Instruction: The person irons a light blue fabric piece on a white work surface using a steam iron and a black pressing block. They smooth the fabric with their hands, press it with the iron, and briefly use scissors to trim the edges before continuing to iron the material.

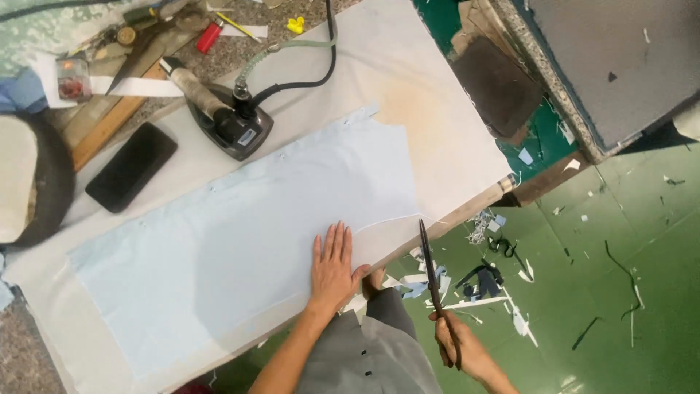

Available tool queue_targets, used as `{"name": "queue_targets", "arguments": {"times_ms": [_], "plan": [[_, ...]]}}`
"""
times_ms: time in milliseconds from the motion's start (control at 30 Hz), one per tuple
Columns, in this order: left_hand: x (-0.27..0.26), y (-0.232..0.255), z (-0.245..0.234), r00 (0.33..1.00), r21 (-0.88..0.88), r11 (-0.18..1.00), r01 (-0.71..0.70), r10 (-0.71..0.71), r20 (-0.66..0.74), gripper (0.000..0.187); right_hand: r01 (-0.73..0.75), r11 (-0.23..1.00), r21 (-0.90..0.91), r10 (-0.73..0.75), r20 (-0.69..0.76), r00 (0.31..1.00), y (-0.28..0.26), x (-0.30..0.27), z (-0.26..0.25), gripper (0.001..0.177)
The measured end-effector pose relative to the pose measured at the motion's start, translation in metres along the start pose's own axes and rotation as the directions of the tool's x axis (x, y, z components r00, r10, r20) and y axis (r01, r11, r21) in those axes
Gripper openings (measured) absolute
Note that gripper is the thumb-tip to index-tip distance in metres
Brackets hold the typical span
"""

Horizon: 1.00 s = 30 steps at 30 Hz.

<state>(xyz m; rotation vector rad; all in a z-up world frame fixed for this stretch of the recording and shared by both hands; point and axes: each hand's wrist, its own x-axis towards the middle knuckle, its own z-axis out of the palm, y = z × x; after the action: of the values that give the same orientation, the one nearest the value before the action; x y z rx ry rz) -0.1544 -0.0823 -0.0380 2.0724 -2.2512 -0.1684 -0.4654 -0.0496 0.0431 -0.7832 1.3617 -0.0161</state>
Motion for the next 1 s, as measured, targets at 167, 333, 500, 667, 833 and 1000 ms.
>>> {"name": "queue_targets", "arguments": {"times_ms": [167, 333, 500, 667, 833, 1000], "plan": [[0.002, 0.004, -0.009, 0.999, 0.025, 0.999, 0.029, -0.029, -0.016, 0.084, 0.094, 0.995, -0.025, -0.092, 0.082, 0.992, 0.006, 0.017, -0.022, 0.051], [0.002, 0.006, -0.014, 0.998, 0.019, 0.999, 0.025, -0.024, -0.053, 0.082, 0.1, 0.994, -0.054, -0.096, 0.063, 0.993, -0.003, 0.023, -0.018, 0.051], [0.003, 0.005, -0.015, 0.999, -0.02, 1.0, 0.022, -0.023, -0.036, 0.081, 0.076, 0.989, -0.126, -0.071, 0.04, 0.997, -0.018, 0.027, -0.014, 0.056], [0.004, 0.005, -0.014, 1.0, -0.023, 0.999, 0.025, -0.025, -0.002, 0.083, 0.116, 0.991, -0.061, -0.11, 0.082, 0.99, -0.009, 0.036, -0.018, 0.051], [0.005, 0.005, -0.014, 1.0, -0.051, 0.998, 0.027, -0.027, 0.0, 0.082, 0.043, 0.991, -0.125, -0.039, 0.038, 0.999, -0.029, 0.027, -0.017, 0.054], [0.005, 0.005, -0.011, 0.999, -0.038, 0.999, 0.037, -0.036, 0.026, 0.084, -0.039, 0.962, -0.269, 0.04, -0.003, 0.999, -0.045, 0.019, -0.01, 0.063]]}}
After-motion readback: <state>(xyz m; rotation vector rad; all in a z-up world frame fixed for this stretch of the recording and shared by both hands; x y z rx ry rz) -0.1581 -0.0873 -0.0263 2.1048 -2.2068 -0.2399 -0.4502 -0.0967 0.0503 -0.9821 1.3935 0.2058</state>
